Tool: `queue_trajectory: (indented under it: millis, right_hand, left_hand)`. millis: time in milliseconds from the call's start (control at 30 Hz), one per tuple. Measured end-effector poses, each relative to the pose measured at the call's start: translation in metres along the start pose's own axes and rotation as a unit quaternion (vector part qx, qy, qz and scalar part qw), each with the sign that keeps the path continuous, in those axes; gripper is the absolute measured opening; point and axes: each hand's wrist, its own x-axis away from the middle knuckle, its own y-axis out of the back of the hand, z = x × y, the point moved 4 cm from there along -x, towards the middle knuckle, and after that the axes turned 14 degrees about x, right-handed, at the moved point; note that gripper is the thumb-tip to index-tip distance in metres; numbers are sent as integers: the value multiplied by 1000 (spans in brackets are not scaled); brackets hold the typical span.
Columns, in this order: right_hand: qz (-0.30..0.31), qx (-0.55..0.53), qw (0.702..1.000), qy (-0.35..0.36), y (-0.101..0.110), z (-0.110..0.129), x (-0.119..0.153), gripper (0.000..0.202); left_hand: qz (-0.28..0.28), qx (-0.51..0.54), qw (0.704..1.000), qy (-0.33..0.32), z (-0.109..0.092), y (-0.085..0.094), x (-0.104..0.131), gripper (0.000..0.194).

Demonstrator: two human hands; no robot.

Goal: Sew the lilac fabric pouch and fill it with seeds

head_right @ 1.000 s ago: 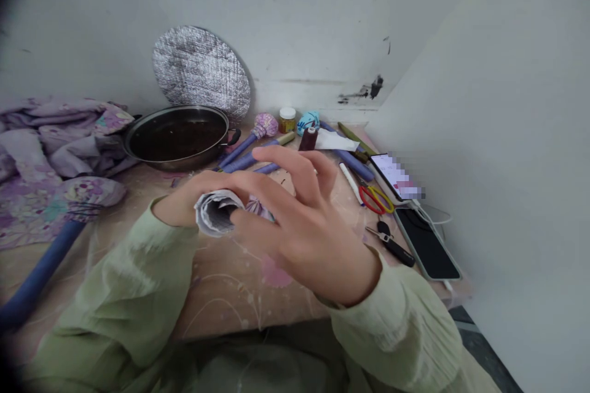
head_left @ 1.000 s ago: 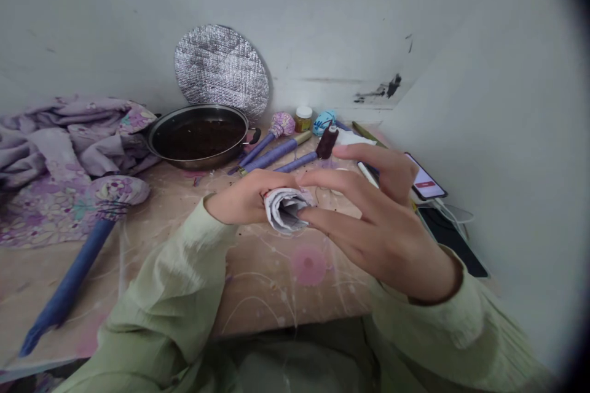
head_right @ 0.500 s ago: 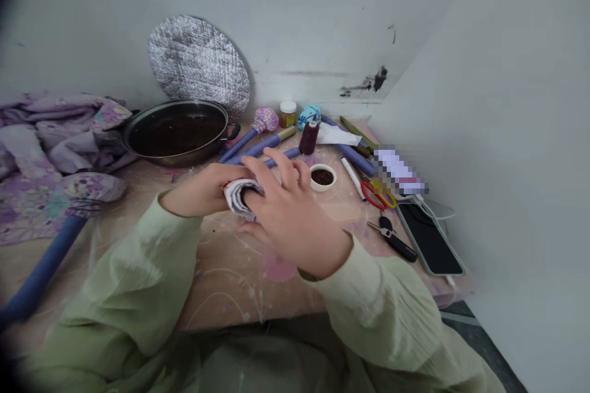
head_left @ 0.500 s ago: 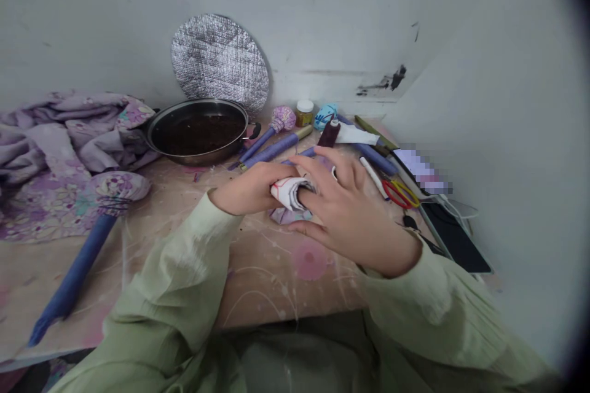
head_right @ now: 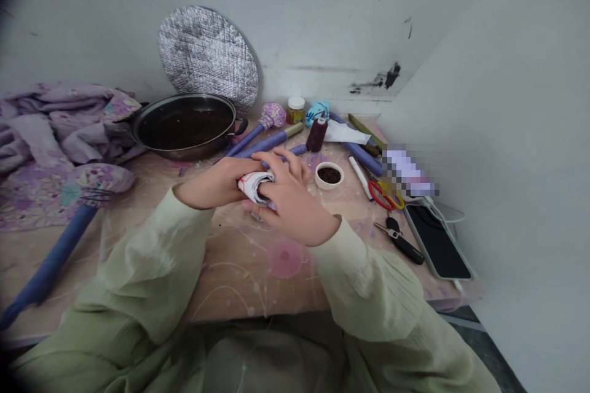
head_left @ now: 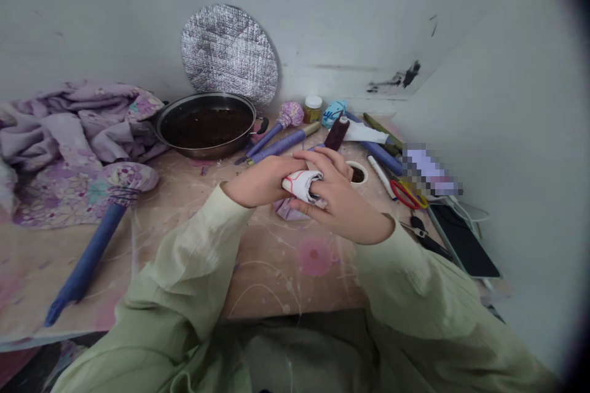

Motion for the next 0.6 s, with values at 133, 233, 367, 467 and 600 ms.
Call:
queue_trajectory:
  millis: [133, 233, 367, 467, 600]
  right_hand:
    - [-17, -39, 999, 11, -1, -1, -1, 31]
    - [-32, -68, 997, 11, -1, -3, -2, 34]
    - [-51, -84, 995, -9, 2, -7, -2, 30]
    - [-52, -94, 994, -10, 7, -9, -2, 27]
    - [-43, -89, 995, -5, 14, -10, -1, 29]
  left_hand:
    - [-5, 2, 1000, 0, 2, 2, 0, 8]
    - [-9, 3, 1000, 2, 3, 3, 0, 10]
    - [-13, -2, 1000, 7, 3, 5, 0, 14]
    - [-16, 2, 1000, 10, 3, 7, 1, 17]
    - [-16, 18, 1000, 6, 2, 10, 2, 23]
